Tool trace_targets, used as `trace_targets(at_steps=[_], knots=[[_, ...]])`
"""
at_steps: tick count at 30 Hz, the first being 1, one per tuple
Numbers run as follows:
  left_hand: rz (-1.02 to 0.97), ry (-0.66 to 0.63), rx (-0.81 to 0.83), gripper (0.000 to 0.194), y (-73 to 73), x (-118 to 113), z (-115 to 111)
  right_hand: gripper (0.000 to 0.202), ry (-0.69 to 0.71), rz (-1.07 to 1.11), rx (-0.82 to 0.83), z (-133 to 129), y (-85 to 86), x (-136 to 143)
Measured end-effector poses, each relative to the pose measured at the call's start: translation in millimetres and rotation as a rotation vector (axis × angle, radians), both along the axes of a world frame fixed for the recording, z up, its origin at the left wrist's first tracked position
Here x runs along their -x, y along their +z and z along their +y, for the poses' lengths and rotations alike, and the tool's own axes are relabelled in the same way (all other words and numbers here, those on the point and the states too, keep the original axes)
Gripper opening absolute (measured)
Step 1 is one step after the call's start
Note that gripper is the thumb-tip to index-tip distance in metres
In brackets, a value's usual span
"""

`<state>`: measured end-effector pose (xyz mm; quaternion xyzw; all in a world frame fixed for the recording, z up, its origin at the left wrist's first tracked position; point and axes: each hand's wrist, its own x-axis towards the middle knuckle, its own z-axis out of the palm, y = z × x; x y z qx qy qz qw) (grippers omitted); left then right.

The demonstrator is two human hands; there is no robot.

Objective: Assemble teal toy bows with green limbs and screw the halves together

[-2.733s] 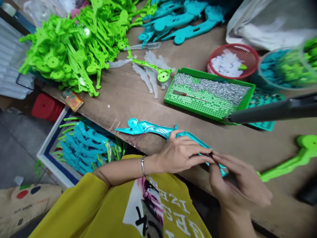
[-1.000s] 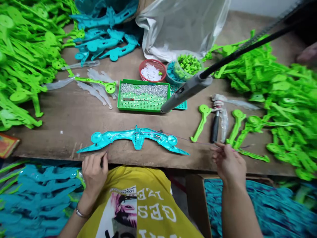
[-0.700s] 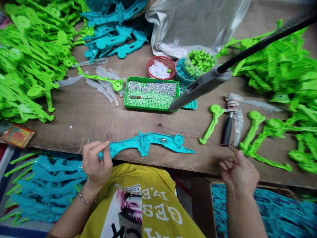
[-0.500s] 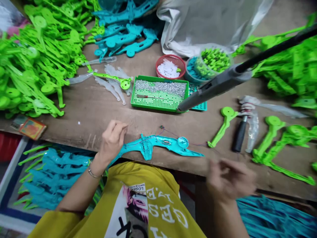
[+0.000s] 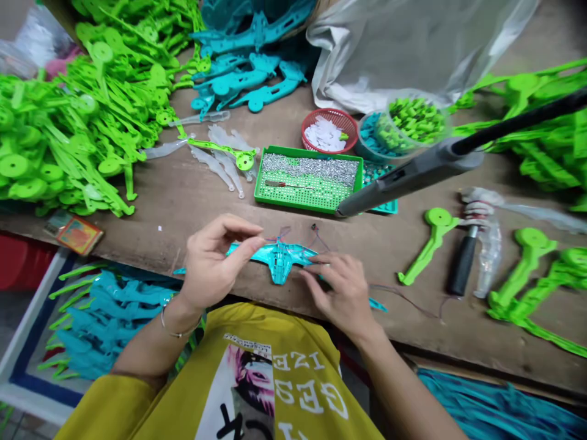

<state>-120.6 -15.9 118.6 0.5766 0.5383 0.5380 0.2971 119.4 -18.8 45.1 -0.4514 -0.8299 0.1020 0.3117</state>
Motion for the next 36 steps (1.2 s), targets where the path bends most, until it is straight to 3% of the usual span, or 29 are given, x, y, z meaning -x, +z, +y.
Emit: trace_targets(at_steps=[3,6,8,11,13,15,18,21,23,26,30,33,36], knots=[[-0.31,-0.14,0.255,0.019,-3.7,-10,9,0.033,-0.03,0.249,0.032,9,33.4,9],[-0.566,-0.22,0.399,0.026,-12.2,-18,17,0.06,0.119,0.297,0.056,20,54.4,23],[-0.673,-0.261,0.453,0.03,-18.5,-23,20,0.058,0.23,0.29,0.021,25,58.4,34],[-0.745,-0.266,0.487,0.033,-26.8,-27,20,0.039,0.207,0.371,0.014,27,55.6,45],[-0.721,-0.224,0.471,0.033,-30.5,-29,18,0.028,0.139,0.438,0.071,26,53.2,46],[-0.621,-0.182,0.405,0.032,-32.5,-30,14,0.027,0.123,0.474,0.229,26,52.3,44],[-0.378,-0.179,0.232,0.03,-32.2,-31,8,0.052,0.239,0.536,0.575,27,51.8,36],[-0.129,-0.324,0.023,0.04,-29.8,-30,4,0.077,0.438,0.51,0.766,31,50.5,28],[-0.016,-0.444,-0.105,0.054,-27.6,-29,2,0.079,0.514,0.442,0.765,34,50.4,25],[0.033,-0.523,-0.173,0.06,-24.4,-28,2,0.069,0.475,0.36,0.594,38,52.9,25],[-0.04,-0.477,-0.154,0.05,-23.3,-30,1,0.059,0.454,0.289,0.397,40,54.1,30],[-0.091,-0.402,-0.122,0.044,-24.8,-30,0,0.03,0.473,0.233,0.392,37,48.9,33],[-0.099,-0.304,-0.04,0.038,-25.8,-25,-1,0.014,0.369,0.21,0.398,33,42.7,35]])
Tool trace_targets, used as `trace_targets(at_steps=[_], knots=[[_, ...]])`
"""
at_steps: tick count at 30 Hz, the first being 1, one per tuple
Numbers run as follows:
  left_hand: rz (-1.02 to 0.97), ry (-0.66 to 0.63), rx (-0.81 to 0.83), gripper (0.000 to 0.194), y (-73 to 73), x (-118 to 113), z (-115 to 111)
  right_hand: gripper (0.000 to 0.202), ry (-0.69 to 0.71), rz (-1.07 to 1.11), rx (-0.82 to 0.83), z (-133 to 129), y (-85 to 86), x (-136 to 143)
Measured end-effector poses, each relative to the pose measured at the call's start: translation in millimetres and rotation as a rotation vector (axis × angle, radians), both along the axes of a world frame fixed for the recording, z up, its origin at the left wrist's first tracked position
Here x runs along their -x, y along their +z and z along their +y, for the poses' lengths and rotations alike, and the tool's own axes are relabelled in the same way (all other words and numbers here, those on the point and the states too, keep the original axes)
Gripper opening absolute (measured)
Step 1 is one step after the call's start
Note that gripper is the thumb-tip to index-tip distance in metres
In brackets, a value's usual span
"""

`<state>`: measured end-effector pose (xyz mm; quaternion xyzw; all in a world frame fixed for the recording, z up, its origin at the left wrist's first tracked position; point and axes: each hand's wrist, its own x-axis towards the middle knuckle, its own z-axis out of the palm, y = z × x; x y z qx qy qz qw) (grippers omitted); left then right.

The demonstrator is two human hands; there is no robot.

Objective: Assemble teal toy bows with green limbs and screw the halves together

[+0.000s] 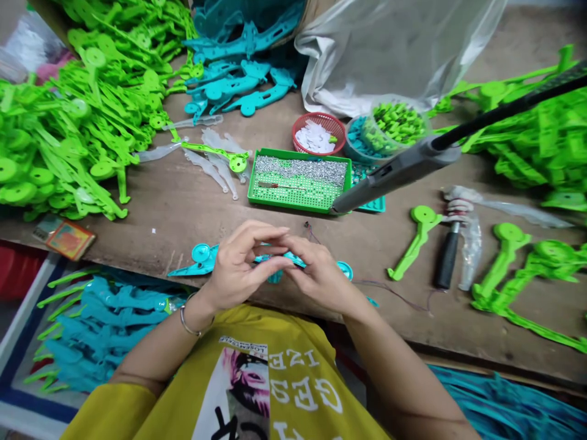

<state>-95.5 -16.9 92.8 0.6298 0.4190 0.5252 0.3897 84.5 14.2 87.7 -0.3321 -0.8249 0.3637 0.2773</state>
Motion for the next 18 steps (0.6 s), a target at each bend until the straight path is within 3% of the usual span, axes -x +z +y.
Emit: trace_targets(at_steps=[5,8,11,13,16,18], knots=[[0.295,0.063,0.13,0.015,-1.8,10,-3,0.013,-0.179,-0.125,-0.237,-9,-7.0,1],[0.288,0.049,0.168,0.012,-4.9,10,-5,0.016,-0.215,-0.23,-0.441,-13,-9.6,1],[0.254,0.122,0.126,0.01,-9.2,10,-7,0.016,-0.263,-0.301,-0.558,-14,-11.8,-2],[0.285,0.184,0.094,0.011,-13.0,11,-7,0.016,-0.3,-0.313,-0.545,-15,-12.5,-7],[0.286,0.198,0.114,0.014,-19.3,12,-9,0.017,-0.267,-0.229,-0.37,-16,-8.5,-13],[0.252,0.172,0.141,0.015,-21.7,10,-10,0.043,-0.197,-0.15,-0.232,-16,-2.1,-13]])
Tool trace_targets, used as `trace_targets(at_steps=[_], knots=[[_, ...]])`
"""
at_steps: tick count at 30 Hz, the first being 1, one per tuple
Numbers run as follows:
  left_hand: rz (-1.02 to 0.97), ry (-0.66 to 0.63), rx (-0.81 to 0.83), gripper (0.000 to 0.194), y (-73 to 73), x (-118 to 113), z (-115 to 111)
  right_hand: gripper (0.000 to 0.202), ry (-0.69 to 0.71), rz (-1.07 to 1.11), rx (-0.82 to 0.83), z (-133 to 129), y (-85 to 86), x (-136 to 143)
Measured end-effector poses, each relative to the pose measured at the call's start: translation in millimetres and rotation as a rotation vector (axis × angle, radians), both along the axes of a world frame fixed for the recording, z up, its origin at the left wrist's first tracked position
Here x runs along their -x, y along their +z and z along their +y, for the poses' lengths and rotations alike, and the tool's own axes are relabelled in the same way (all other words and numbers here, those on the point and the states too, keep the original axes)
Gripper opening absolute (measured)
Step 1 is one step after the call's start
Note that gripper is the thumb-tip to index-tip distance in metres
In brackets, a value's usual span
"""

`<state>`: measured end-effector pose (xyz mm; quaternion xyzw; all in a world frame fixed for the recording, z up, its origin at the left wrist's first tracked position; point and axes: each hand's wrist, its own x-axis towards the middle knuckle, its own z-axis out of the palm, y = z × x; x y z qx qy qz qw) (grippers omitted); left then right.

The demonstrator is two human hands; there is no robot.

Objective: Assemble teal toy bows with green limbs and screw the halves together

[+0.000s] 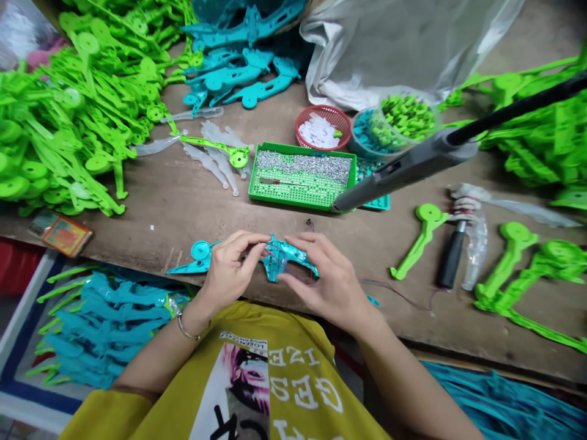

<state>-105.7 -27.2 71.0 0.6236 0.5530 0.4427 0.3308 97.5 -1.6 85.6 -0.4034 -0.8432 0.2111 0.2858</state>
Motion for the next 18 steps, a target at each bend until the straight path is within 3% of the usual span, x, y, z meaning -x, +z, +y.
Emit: trace_targets(at_steps=[3,11,13,16,18], knots=[[0.028,-0.033,-0.062,0.014,1.1,-6,-1,0.073,0.092,0.07,0.113,3,9.4,5],[0.194,-0.048,-0.321,0.017,3.9,-13,2,0.058,0.077,0.313,0.598,8,11.2,18],[0.227,-0.067,-0.363,0.017,0.9,-13,3,0.046,0.008,0.324,0.58,9,11.5,17],[0.269,-0.09,-0.395,0.015,-3.1,-13,4,0.021,-0.053,0.232,0.343,8,9.4,12],[0.283,-0.09,-0.376,0.016,-5.4,-13,4,0.017,-0.059,0.204,0.198,6,6.5,8]])
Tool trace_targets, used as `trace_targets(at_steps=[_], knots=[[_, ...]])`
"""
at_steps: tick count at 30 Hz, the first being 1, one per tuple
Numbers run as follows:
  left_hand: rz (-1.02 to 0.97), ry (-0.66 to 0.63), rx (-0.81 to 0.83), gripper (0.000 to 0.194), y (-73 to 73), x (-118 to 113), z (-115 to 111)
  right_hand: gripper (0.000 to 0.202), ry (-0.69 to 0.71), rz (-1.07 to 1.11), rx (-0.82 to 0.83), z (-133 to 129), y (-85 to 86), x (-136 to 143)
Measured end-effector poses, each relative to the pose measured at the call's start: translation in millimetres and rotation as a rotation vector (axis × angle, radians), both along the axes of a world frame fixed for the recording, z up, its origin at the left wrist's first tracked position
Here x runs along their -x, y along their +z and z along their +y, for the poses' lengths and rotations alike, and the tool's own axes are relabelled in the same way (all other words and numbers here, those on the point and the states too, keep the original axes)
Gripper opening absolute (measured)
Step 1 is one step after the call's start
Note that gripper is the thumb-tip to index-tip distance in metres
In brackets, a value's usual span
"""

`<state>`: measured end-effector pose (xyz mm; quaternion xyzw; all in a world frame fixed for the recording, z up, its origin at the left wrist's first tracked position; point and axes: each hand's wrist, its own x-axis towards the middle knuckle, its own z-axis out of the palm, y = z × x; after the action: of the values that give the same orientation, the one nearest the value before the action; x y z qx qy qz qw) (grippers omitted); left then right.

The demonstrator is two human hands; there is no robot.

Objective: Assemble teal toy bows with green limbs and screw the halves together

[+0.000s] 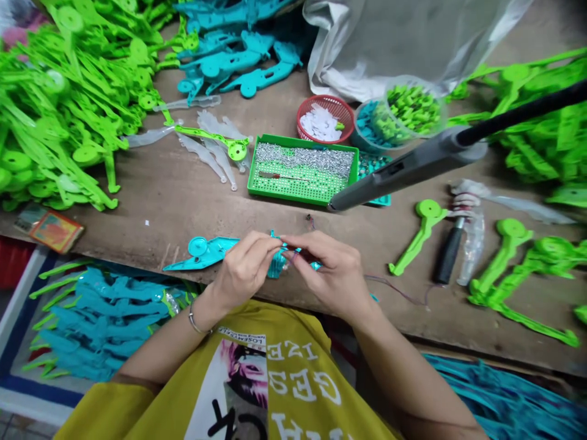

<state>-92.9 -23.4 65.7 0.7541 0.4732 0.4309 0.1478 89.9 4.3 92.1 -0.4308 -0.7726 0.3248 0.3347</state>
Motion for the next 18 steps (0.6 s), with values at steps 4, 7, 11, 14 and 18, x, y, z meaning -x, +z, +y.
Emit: trace_targets(at_steps=[4,7,11,14,18], knots=[[-0.02,-0.012,0.09,0.015,-8.3,0,0,0.017,-0.006,-0.07,-0.11,-4,-4.7,-12],[-0.039,-0.055,0.162,0.016,-17.5,-2,0,0.014,0.012,-0.119,-0.13,-4,-7.0,-18],[-0.009,-0.061,0.221,0.03,-24.7,0,-6,0.014,0.069,-0.268,-0.178,1,-11.2,-26],[0.014,-0.001,0.26,0.036,-26.0,8,-16,0.017,0.156,-0.487,-0.208,3,-14.5,-30],[-0.032,0.149,0.369,0.019,-28.5,18,-32,0.02,0.222,-0.681,-0.24,4,-17.1,-27]])
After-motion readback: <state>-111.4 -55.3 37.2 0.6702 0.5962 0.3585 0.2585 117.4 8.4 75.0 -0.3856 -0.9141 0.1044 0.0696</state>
